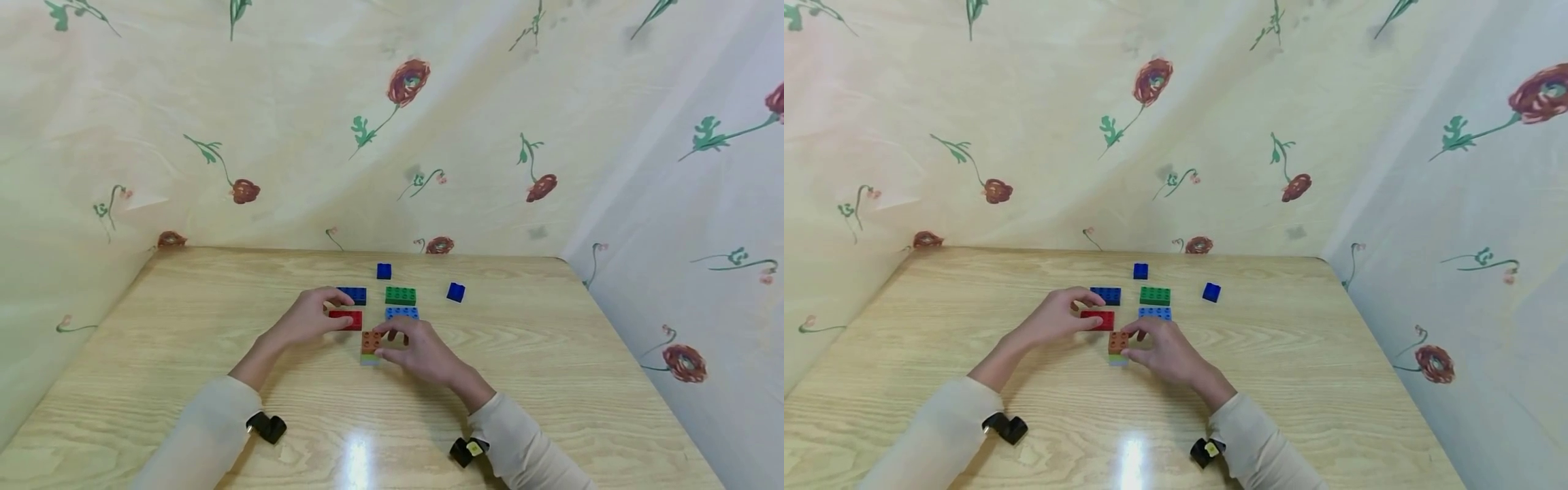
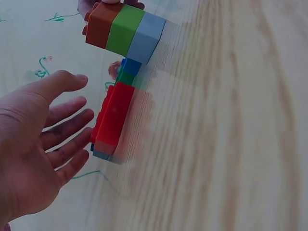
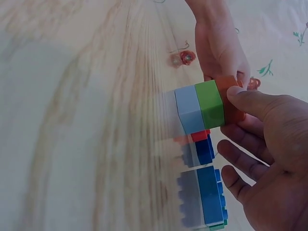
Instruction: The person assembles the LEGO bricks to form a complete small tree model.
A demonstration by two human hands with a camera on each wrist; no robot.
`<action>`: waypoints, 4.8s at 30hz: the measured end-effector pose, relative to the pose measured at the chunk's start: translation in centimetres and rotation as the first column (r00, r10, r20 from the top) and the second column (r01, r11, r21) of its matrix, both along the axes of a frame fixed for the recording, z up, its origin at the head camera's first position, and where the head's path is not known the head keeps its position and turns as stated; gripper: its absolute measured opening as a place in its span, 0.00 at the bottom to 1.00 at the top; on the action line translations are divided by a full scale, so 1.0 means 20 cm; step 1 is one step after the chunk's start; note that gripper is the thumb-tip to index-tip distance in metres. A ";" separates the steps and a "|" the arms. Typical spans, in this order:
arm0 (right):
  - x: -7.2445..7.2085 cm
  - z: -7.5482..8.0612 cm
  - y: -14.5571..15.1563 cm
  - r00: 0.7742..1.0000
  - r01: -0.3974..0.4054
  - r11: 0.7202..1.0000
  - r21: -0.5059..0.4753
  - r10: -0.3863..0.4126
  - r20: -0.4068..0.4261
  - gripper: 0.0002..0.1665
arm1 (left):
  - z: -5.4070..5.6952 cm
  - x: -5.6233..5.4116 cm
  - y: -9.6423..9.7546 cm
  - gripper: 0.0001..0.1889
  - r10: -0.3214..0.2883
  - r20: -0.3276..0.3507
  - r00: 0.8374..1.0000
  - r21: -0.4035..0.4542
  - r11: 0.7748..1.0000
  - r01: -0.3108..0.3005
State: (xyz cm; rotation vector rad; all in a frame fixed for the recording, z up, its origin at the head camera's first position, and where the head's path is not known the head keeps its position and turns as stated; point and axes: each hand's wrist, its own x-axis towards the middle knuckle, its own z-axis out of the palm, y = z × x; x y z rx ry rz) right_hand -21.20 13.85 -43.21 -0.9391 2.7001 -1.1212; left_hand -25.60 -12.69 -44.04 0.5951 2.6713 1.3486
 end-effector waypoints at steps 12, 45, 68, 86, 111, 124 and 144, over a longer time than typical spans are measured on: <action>-0.01 -0.02 0.01 1.000 -0.007 1.000 -0.023 0.008 0.023 0.18 | -0.06 -0.01 0.05 0.19 0.011 0.040 0.999 -0.063 0.998 -0.008; -0.04 -0.02 -0.01 1.000 -0.015 0.999 -0.031 0.014 -0.008 0.18 | 0.15 0.20 0.03 0.18 -0.068 -0.001 0.998 0.009 0.998 0.068; -0.05 0.00 -0.02 1.000 -0.008 1.000 -0.016 0.008 0.008 0.18 | 0.14 0.21 0.06 0.16 -0.108 -0.011 0.994 0.007 0.994 0.108; -0.05 -0.02 -0.02 1.000 0.001 1.000 -0.020 0.000 0.016 0.18 | 0.11 0.20 0.08 0.11 -0.090 0.005 0.996 0.047 0.995 0.090; -0.15 0.06 0.08 0.998 0.055 0.998 -0.019 -0.055 -0.007 0.22 | 0.11 0.19 0.08 0.13 -0.089 0.012 0.996 0.017 0.996 0.088; -0.29 0.00 0.14 0.983 0.178 0.981 0.074 -0.181 0.038 0.20 | 0.11 0.20 0.07 0.13 -0.068 0.020 0.997 0.007 0.998 0.068; -0.32 -0.08 0.14 0.979 0.171 0.975 0.140 -0.184 0.085 0.21 | 0.12 0.21 0.08 0.13 -0.079 0.034 0.996 0.021 0.997 0.079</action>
